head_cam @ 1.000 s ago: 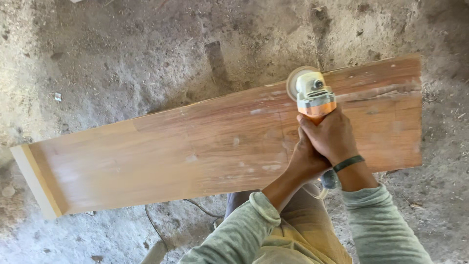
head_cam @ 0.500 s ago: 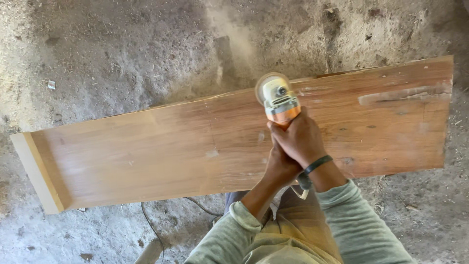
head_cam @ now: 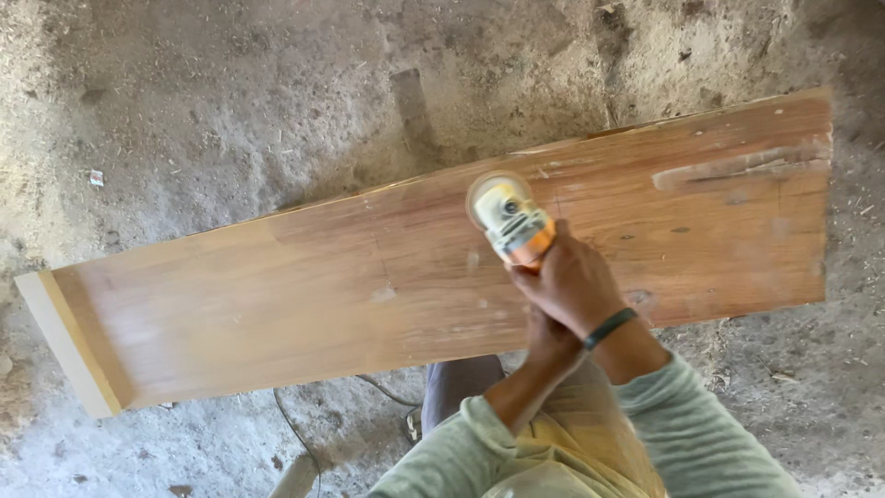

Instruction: The person uses a power sander to smooth the surface and edges of a wooden board.

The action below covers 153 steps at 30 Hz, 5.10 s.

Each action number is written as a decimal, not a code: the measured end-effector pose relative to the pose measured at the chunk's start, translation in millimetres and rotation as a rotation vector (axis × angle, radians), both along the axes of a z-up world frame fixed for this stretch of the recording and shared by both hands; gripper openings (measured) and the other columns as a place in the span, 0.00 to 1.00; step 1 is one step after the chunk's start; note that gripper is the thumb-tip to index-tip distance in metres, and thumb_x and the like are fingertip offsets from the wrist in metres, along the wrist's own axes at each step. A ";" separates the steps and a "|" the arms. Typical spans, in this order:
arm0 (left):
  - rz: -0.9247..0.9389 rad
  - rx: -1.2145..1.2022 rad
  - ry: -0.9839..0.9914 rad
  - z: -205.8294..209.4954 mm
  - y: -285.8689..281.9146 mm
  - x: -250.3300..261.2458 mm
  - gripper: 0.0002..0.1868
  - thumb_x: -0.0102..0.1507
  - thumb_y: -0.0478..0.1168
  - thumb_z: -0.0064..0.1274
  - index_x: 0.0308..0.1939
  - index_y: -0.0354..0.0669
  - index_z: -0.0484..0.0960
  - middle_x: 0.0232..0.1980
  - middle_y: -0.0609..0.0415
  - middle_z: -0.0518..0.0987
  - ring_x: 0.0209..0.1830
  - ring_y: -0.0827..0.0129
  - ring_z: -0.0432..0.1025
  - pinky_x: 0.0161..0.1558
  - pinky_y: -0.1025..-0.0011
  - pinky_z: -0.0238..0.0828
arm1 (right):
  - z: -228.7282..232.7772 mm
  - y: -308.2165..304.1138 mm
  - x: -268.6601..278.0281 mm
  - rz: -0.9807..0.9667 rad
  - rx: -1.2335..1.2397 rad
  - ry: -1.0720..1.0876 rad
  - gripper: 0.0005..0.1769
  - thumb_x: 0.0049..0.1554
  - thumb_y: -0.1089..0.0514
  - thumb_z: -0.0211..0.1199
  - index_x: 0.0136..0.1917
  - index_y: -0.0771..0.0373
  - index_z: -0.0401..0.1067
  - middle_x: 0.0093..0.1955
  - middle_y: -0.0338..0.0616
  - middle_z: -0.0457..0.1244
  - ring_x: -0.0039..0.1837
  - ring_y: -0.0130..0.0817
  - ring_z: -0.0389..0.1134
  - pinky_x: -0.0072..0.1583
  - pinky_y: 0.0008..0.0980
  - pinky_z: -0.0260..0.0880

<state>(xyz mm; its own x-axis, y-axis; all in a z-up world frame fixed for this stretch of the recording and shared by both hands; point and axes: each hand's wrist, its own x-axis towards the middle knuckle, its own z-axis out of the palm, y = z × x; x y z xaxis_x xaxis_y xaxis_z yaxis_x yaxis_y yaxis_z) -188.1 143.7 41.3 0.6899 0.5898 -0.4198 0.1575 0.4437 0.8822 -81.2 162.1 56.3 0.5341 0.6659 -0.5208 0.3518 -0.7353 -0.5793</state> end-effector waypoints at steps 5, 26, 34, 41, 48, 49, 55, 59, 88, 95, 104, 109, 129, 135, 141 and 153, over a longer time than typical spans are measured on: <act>-0.038 -0.022 -0.062 -8.5 -44.8 40.6 0.39 0.62 0.36 0.63 0.71 0.37 0.57 0.64 0.47 0.73 0.63 0.65 0.70 0.62 0.67 0.71 | 12.9 -41.0 43.6 -0.099 -0.072 -0.055 0.33 0.49 0.42 0.75 0.50 0.68 0.64 0.38 0.59 0.69 0.41 0.56 0.73 0.44 0.50 0.74; -0.535 0.065 -0.097 -32.8 -162.4 177.0 0.41 0.67 0.38 0.60 0.75 0.35 0.50 0.69 0.43 0.69 0.71 0.61 0.68 0.71 0.65 0.68 | -4.1 -200.5 175.2 -0.531 -0.232 0.029 0.35 0.50 0.37 0.72 0.55 0.70 0.73 0.50 0.61 0.70 0.52 0.58 0.75 0.54 0.49 0.75; -0.614 0.112 -0.010 -23.0 -173.5 190.1 0.50 0.61 0.42 0.64 0.75 0.34 0.44 0.66 0.40 0.74 0.64 0.60 0.73 0.61 0.65 0.73 | -7.5 -237.8 183.2 -0.663 -0.109 -0.092 0.40 0.50 0.39 0.74 0.61 0.73 0.68 0.52 0.67 0.69 0.55 0.64 0.72 0.55 0.53 0.72; -0.640 0.047 -0.079 -23.0 -171.6 160.4 0.46 0.63 0.37 0.63 0.78 0.36 0.51 0.71 0.40 0.71 0.69 0.61 0.69 0.68 0.64 0.70 | -9.7 -237.9 153.8 -0.693 -0.071 -0.032 0.37 0.50 0.40 0.73 0.59 0.71 0.69 0.53 0.65 0.69 0.55 0.62 0.73 0.55 0.52 0.74; -0.528 -0.143 -0.051 -13.7 -147.3 133.5 0.42 0.63 0.38 0.62 0.76 0.36 0.55 0.69 0.46 0.71 0.68 0.64 0.69 0.67 0.66 0.71 | -4.0 -208.0 128.5 -0.619 -0.058 0.026 0.35 0.50 0.39 0.73 0.55 0.69 0.69 0.47 0.61 0.70 0.50 0.57 0.75 0.52 0.49 0.76; -0.528 -0.062 -0.013 -11.0 -139.5 127.6 0.42 0.62 0.38 0.63 0.74 0.36 0.55 0.67 0.46 0.73 0.66 0.63 0.71 0.66 0.66 0.72 | -2.6 -200.9 125.8 -0.610 -0.071 0.056 0.35 0.49 0.39 0.73 0.55 0.69 0.68 0.45 0.60 0.70 0.48 0.56 0.75 0.51 0.48 0.77; -0.504 0.049 -0.020 -19.4 -130.6 130.1 0.43 0.61 0.38 0.65 0.75 0.34 0.58 0.67 0.42 0.75 0.67 0.60 0.72 0.66 0.63 0.72 | -5.9 -187.7 130.4 -0.599 -0.014 0.038 0.37 0.48 0.41 0.74 0.57 0.70 0.64 0.46 0.61 0.70 0.47 0.55 0.74 0.48 0.50 0.76; -0.657 0.171 -0.029 -31.9 -134.3 166.5 0.52 0.55 0.40 0.69 0.72 0.34 0.49 0.65 0.38 0.71 0.63 0.58 0.71 0.61 0.62 0.74 | -17.5 -209.7 159.0 -0.753 -0.063 0.043 0.42 0.50 0.39 0.74 0.61 0.73 0.62 0.50 0.58 0.68 0.48 0.51 0.74 0.47 0.46 0.78; -0.541 0.072 0.078 12.0 -45.9 94.7 0.54 0.57 0.44 0.68 0.75 0.35 0.46 0.63 0.41 0.77 0.62 0.56 0.76 0.58 0.64 0.76 | 7.8 -117.6 86.9 -0.595 0.058 -0.006 0.36 0.51 0.42 0.72 0.56 0.74 0.65 0.45 0.64 0.69 0.48 0.60 0.73 0.49 0.50 0.74; -0.433 -0.071 0.064 16.4 -29.9 70.1 0.51 0.58 0.42 0.65 0.76 0.39 0.47 0.65 0.44 0.75 0.63 0.61 0.73 0.59 0.64 0.74 | 10.2 -93.0 62.7 -0.516 0.082 -0.008 0.33 0.50 0.43 0.73 0.52 0.73 0.67 0.41 0.62 0.69 0.45 0.59 0.74 0.46 0.51 0.74; -0.201 0.030 0.082 7.6 -46.2 17.7 0.34 0.62 0.38 0.62 0.68 0.37 0.63 0.62 0.46 0.77 0.62 0.63 0.73 0.62 0.66 0.74 | 7.6 -64.1 22.6 -0.120 -0.013 0.050 0.32 0.49 0.44 0.74 0.51 0.69 0.64 0.36 0.58 0.69 0.37 0.53 0.73 0.41 0.47 0.76; -0.301 0.077 0.136 -6.5 -73.2 39.3 0.29 0.63 0.38 0.62 0.64 0.37 0.68 0.60 0.46 0.78 0.61 0.64 0.74 0.61 0.66 0.75 | 0.1 -92.5 44.1 -0.186 0.046 -0.008 0.32 0.48 0.44 0.74 0.52 0.68 0.64 0.38 0.55 0.70 0.39 0.50 0.74 0.41 0.45 0.76; -0.836 0.144 0.234 -25.4 -153.2 165.9 0.53 0.55 0.48 0.69 0.68 0.30 0.46 0.58 0.33 0.78 0.57 0.52 0.76 0.55 0.60 0.76 | -31.0 -245.0 144.0 -0.701 -0.001 -0.207 0.38 0.53 0.40 0.76 0.62 0.73 0.70 0.55 0.64 0.69 0.57 0.58 0.72 0.57 0.51 0.72; -0.713 0.168 0.052 -23.5 -139.4 134.2 0.55 0.53 0.45 0.71 0.71 0.30 0.46 0.64 0.34 0.75 0.61 0.53 0.75 0.59 0.62 0.76 | -20.7 -221.5 117.9 -0.680 -0.012 -0.085 0.32 0.54 0.41 0.74 0.59 0.68 0.74 0.52 0.60 0.71 0.54 0.55 0.75 0.54 0.48 0.75; -0.601 0.126 0.028 -6.9 -103.6 99.9 0.50 0.59 0.43 0.68 0.72 0.33 0.47 0.66 0.38 0.74 0.66 0.55 0.73 0.64 0.61 0.74 | -1.5 -171.4 90.0 -0.664 0.016 -0.021 0.36 0.50 0.42 0.74 0.57 0.74 0.68 0.46 0.64 0.70 0.48 0.57 0.74 0.48 0.49 0.75; -0.363 0.075 0.078 9.9 -68.2 42.5 0.40 0.62 0.40 0.63 0.73 0.37 0.58 0.67 0.46 0.74 0.68 0.60 0.71 0.67 0.64 0.71 | 10.1 -111.7 42.1 -0.402 0.029 0.016 0.32 0.49 0.44 0.74 0.51 0.71 0.65 0.40 0.61 0.69 0.43 0.58 0.74 0.45 0.51 0.75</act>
